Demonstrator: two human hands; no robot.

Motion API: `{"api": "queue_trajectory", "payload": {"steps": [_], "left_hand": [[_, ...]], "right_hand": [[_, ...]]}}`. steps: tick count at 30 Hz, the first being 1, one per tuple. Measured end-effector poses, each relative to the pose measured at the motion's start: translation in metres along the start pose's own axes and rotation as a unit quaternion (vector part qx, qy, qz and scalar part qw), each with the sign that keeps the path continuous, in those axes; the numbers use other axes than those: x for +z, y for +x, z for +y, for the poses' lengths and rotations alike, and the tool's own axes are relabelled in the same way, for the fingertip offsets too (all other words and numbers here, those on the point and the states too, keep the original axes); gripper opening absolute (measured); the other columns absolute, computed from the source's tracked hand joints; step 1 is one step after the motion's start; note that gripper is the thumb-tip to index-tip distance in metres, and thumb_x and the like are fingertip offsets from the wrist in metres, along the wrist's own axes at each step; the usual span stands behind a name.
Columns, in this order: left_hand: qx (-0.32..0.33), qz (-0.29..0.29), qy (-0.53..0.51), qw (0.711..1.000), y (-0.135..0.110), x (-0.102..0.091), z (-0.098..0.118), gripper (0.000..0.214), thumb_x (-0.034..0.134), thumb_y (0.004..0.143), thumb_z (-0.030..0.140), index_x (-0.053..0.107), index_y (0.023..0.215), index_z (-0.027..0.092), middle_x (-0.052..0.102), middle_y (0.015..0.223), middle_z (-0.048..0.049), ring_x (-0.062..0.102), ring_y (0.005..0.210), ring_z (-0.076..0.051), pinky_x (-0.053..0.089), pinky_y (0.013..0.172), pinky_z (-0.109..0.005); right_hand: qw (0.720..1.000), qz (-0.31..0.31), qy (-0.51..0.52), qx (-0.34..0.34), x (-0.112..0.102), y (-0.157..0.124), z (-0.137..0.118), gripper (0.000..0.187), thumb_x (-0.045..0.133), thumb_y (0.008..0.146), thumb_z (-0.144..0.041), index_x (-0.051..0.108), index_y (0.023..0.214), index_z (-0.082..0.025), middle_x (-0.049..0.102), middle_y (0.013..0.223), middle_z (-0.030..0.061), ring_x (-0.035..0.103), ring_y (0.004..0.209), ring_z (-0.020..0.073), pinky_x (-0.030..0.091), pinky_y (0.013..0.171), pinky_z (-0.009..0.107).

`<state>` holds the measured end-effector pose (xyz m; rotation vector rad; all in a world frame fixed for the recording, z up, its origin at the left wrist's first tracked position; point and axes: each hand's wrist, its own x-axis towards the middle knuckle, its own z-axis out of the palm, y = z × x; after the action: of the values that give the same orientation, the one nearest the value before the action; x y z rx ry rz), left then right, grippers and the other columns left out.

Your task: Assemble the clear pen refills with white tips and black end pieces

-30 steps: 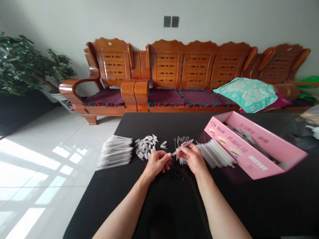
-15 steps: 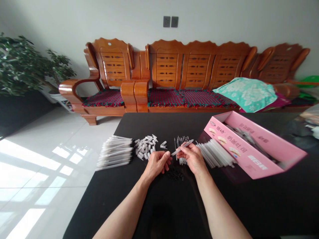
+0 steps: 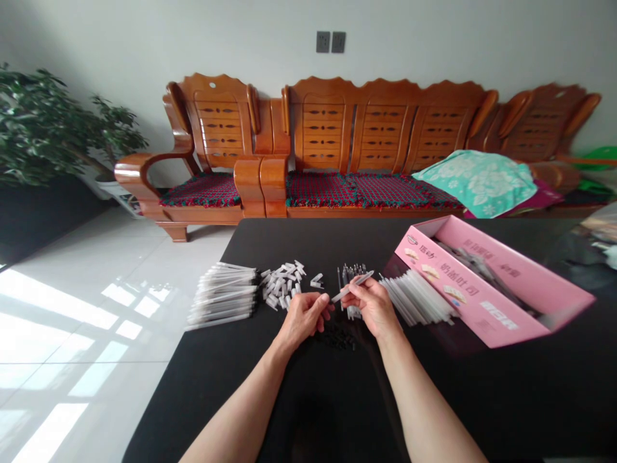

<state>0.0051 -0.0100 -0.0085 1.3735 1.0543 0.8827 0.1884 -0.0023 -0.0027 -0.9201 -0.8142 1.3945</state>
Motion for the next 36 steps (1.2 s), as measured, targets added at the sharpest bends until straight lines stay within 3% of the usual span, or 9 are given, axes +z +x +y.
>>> {"api": "queue_trajectory", "payload": {"steps": [6, 9, 12, 16, 19, 22, 25, 32, 36], "left_hand": [[0.008, 0.047, -0.035, 0.998, 0.0022, 0.0006, 0.0, 0.039, 0.075, 0.073, 0.048, 0.062, 0.084, 0.013, 0.055, 0.052, 0.0038, 0.046, 0.036, -0.006, 0.031, 0.031, -0.014], [0.005, 0.042, -0.043, 0.998, 0.0013, -0.0003, -0.0003, 0.045, 0.064, 0.081, 0.056, 0.065, 0.093, 0.013, 0.061, 0.063, -0.0006, 0.049, 0.038, -0.007, 0.032, 0.03, -0.015], [-0.006, 0.009, -0.021, 1.0, 0.0005, -0.001, -0.0018, 0.049, 0.053, 0.087, 0.058, 0.067, 0.082, 0.011, 0.063, 0.063, -0.0032, 0.05, 0.037, -0.006, 0.031, 0.03, -0.014], [-0.003, 0.013, -0.011, 1.0, 0.0012, -0.0008, -0.0016, 0.038, 0.067, 0.08, 0.049, 0.061, 0.073, 0.012, 0.055, 0.049, 0.0021, 0.043, 0.034, -0.005, 0.031, 0.031, -0.014], [0.006, 0.035, -0.048, 0.998, 0.0017, -0.0006, 0.0001, 0.037, 0.076, 0.073, 0.045, 0.061, 0.084, 0.013, 0.056, 0.053, 0.0041, 0.048, 0.037, -0.006, 0.035, 0.033, -0.014], [0.007, 0.034, -0.045, 0.998, 0.0014, -0.0008, 0.0002, 0.041, 0.07, 0.078, 0.051, 0.064, 0.091, 0.012, 0.06, 0.061, 0.0013, 0.05, 0.039, -0.007, 0.036, 0.032, -0.015], [-0.004, -0.001, -0.018, 1.0, 0.0011, -0.0008, -0.0013, 0.048, 0.055, 0.087, 0.057, 0.067, 0.082, 0.011, 0.063, 0.063, -0.0031, 0.051, 0.038, -0.007, 0.035, 0.031, -0.015], [0.008, 0.039, -0.035, 0.999, 0.0025, -0.001, -0.0005, 0.036, 0.076, 0.072, 0.045, 0.062, 0.081, 0.013, 0.057, 0.054, 0.003, 0.051, 0.039, -0.008, 0.038, 0.034, -0.016], [0.011, 0.026, -0.03, 0.999, 0.0017, -0.0017, -0.0016, 0.042, 0.065, 0.081, 0.053, 0.064, 0.091, 0.013, 0.062, 0.062, -0.0005, 0.052, 0.04, -0.008, 0.037, 0.033, -0.016]], "right_hand": [[1.0, -0.001, -0.003, 0.003, 0.0009, -0.0007, 0.0003, 0.032, 0.084, 0.067, -0.031, 0.062, 0.085, -0.017, 0.074, 0.073, 0.0033, 0.07, 0.056, 0.0164, 0.059, 0.053, 0.026], [1.0, 0.004, 0.0, -0.003, 0.0005, -0.0003, 0.0002, 0.032, 0.084, 0.067, -0.031, 0.062, 0.084, -0.018, 0.073, 0.071, 0.0024, 0.069, 0.056, 0.016, 0.059, 0.053, 0.026], [1.0, 0.005, 0.001, -0.007, 0.0004, 0.0, -0.0001, 0.032, 0.085, 0.067, -0.031, 0.062, 0.084, -0.018, 0.073, 0.07, 0.0024, 0.069, 0.055, 0.0159, 0.059, 0.053, 0.026], [1.0, 0.002, -0.003, -0.005, 0.001, -0.0004, -0.0004, 0.032, 0.085, 0.067, -0.032, 0.062, 0.084, -0.018, 0.073, 0.071, 0.0033, 0.069, 0.055, 0.0161, 0.058, 0.053, 0.026], [1.0, 0.002, -0.004, -0.007, 0.0011, -0.0004, -0.0007, 0.032, 0.085, 0.066, -0.032, 0.062, 0.084, -0.018, 0.074, 0.072, 0.0034, 0.069, 0.055, 0.0158, 0.059, 0.053, 0.025], [1.0, 0.003, -0.003, -0.006, 0.001, -0.0002, -0.0012, 0.031, 0.085, 0.067, -0.032, 0.062, 0.083, -0.018, 0.073, 0.071, 0.003, 0.069, 0.055, 0.0157, 0.059, 0.053, 0.025], [1.0, -0.002, -0.002, -0.004, 0.001, -0.0005, -0.0013, 0.031, 0.084, 0.068, -0.032, 0.061, 0.084, -0.018, 0.073, 0.071, 0.0029, 0.069, 0.056, 0.016, 0.059, 0.053, 0.026], [1.0, -0.007, -0.009, -0.005, 0.0017, -0.0013, 0.0, 0.031, 0.084, 0.068, -0.031, 0.062, 0.084, -0.017, 0.074, 0.074, 0.004, 0.069, 0.056, 0.0167, 0.059, 0.053, 0.027], [1.0, -0.005, -0.006, -0.001, 0.0011, -0.0011, -0.0002, 0.03, 0.084, 0.068, -0.031, 0.062, 0.085, -0.018, 0.074, 0.072, 0.0034, 0.069, 0.056, 0.0163, 0.058, 0.053, 0.026]]}}
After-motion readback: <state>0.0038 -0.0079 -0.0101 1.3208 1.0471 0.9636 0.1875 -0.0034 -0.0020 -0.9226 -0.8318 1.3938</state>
